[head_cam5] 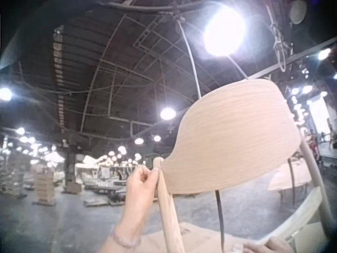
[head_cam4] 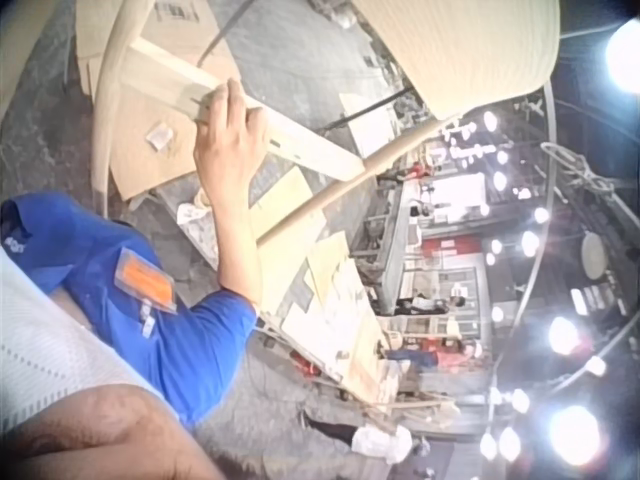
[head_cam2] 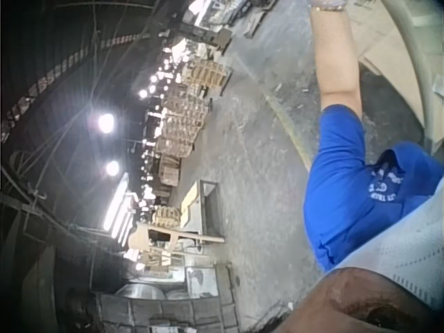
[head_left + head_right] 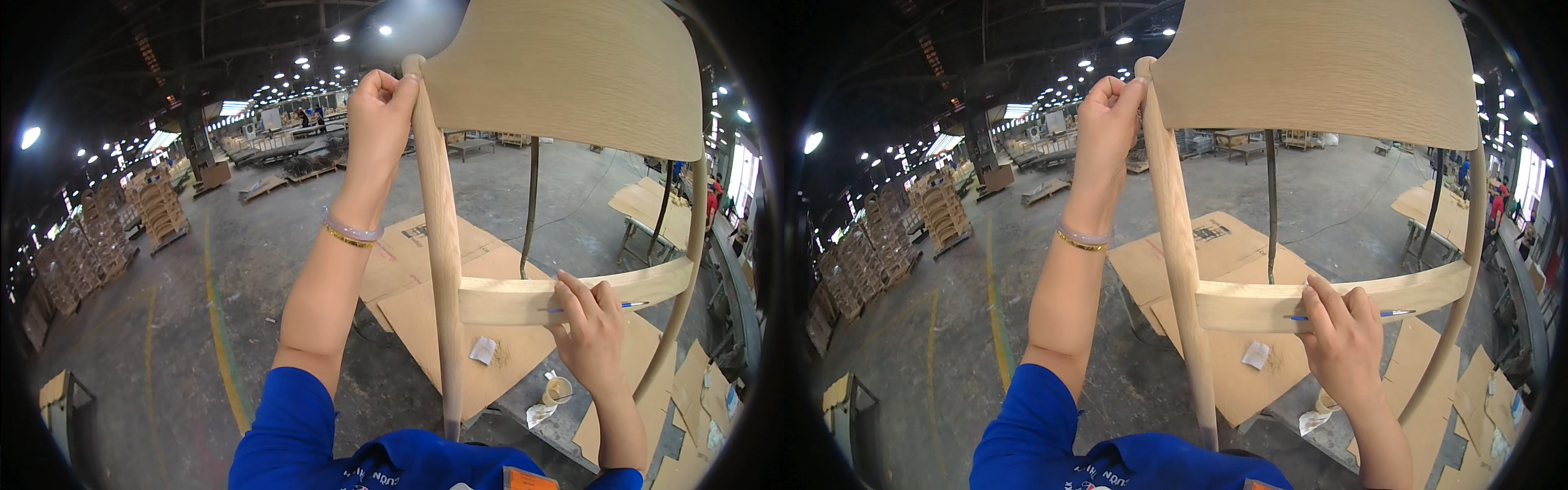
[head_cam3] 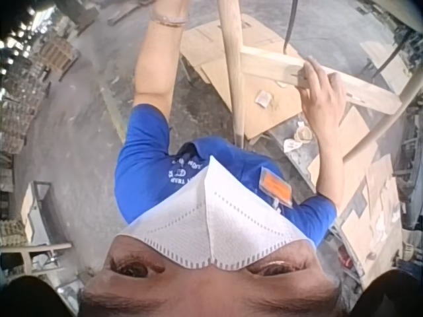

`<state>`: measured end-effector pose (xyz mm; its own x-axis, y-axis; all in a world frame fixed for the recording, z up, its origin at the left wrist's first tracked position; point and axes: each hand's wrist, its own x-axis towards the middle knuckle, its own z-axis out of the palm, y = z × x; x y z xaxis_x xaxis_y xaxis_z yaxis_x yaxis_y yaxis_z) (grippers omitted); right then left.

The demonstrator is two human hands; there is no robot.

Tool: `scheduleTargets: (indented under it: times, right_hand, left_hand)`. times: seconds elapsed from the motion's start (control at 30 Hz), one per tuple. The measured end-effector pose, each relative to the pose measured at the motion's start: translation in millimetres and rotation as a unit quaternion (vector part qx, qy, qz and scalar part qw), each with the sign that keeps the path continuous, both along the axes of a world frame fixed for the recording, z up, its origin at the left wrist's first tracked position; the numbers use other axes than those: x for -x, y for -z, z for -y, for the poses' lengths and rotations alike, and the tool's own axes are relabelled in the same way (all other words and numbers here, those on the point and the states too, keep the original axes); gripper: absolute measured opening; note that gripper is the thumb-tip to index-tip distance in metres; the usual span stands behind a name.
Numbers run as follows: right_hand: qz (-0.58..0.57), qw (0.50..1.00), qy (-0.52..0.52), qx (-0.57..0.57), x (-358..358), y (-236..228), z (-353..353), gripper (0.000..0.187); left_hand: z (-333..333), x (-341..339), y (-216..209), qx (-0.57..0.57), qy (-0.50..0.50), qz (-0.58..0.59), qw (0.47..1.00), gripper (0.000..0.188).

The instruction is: The person applies a finish to a wooden chair using a small brush, focusing on the upper backrest and side rails. They repeatedly dip the brush into a small container and carefully coat the edges and corners of the chair.

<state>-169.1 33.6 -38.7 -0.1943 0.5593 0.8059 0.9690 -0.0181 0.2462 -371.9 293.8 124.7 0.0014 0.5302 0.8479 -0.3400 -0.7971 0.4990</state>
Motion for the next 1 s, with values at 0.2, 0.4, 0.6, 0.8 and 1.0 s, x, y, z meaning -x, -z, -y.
scheduleTargets:
  times: [0.2, 0.4, 0.6, 0.8, 1.0]
  right_hand:
    - [-0.018, 1.000, 0.002, 0.018, -2, 0, 0, 0.063]
    - [-0.013, 1.000, -0.002, 0.012, -7, 2, 0, 0.060]
    - [-0.003, 1.000, -0.009, -0.001, -9, 2, -2, 0.056]
    - [-0.001, 1.000, -0.012, 0.000, -8, 1, -3, 0.057]
    - [-0.011, 1.000, -0.013, 0.013, -9, 2, -3, 0.063]
  left_hand:
    - [5, 3, 5, -0.001, -0.025, 0.006, 1.000, 0.028]
    - [5, 0, 1, 0.006, -0.022, 0.025, 0.999, 0.030]
    - [10, 4, 13, 0.001, -0.054, -0.008, 0.999, 0.029]
    - [8, 3, 1, -0.012, -0.051, 0.015, 0.999, 0.029]
    - [8, 8, 7, -0.012, -0.056, 0.006, 0.998, 0.028]
